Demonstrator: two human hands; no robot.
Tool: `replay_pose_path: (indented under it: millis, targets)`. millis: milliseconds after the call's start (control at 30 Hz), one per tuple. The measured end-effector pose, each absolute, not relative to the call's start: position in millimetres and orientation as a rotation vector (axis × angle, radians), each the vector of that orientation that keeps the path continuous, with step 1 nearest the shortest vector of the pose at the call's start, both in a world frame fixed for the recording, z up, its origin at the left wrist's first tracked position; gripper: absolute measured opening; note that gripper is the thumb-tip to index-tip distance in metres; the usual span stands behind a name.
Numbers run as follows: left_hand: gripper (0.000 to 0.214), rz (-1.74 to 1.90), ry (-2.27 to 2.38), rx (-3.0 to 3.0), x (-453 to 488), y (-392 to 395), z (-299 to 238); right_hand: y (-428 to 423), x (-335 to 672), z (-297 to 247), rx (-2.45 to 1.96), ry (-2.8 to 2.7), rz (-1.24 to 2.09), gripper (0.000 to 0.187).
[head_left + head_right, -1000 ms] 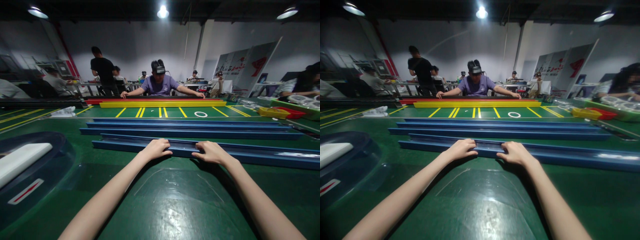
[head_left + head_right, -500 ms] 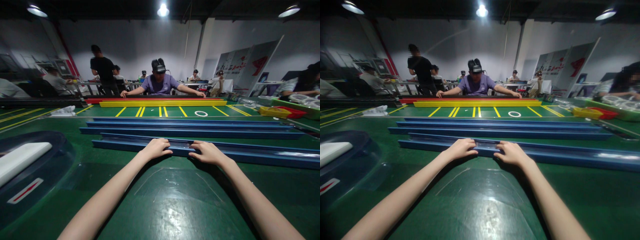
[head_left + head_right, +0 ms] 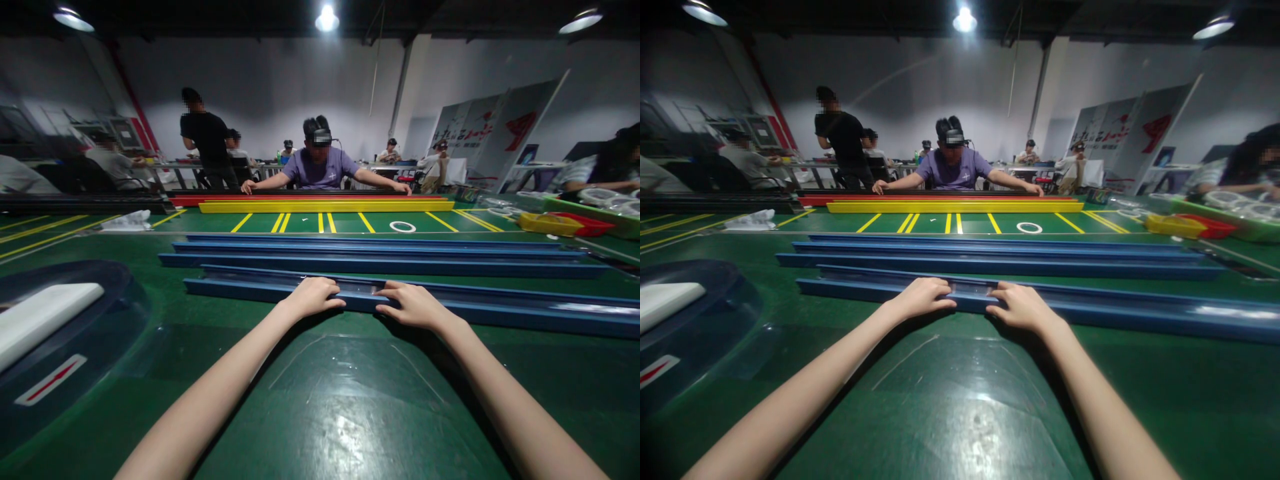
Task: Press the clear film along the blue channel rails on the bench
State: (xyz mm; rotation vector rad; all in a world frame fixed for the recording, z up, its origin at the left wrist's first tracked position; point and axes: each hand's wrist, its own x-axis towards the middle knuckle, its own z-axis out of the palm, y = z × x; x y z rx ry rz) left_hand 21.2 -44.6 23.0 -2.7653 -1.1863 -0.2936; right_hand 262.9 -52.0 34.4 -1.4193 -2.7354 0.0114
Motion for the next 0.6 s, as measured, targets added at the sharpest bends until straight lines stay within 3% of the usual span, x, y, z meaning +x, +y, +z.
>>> replay_pose_path:
  millis: [600]
  targets:
    - [0.034, -0.312, -1.284, -2.778, 22.6, -45.3, 24.9, -49.2, 264.4, 30.8, -1.383, -2.741, 0.003, 0.044]
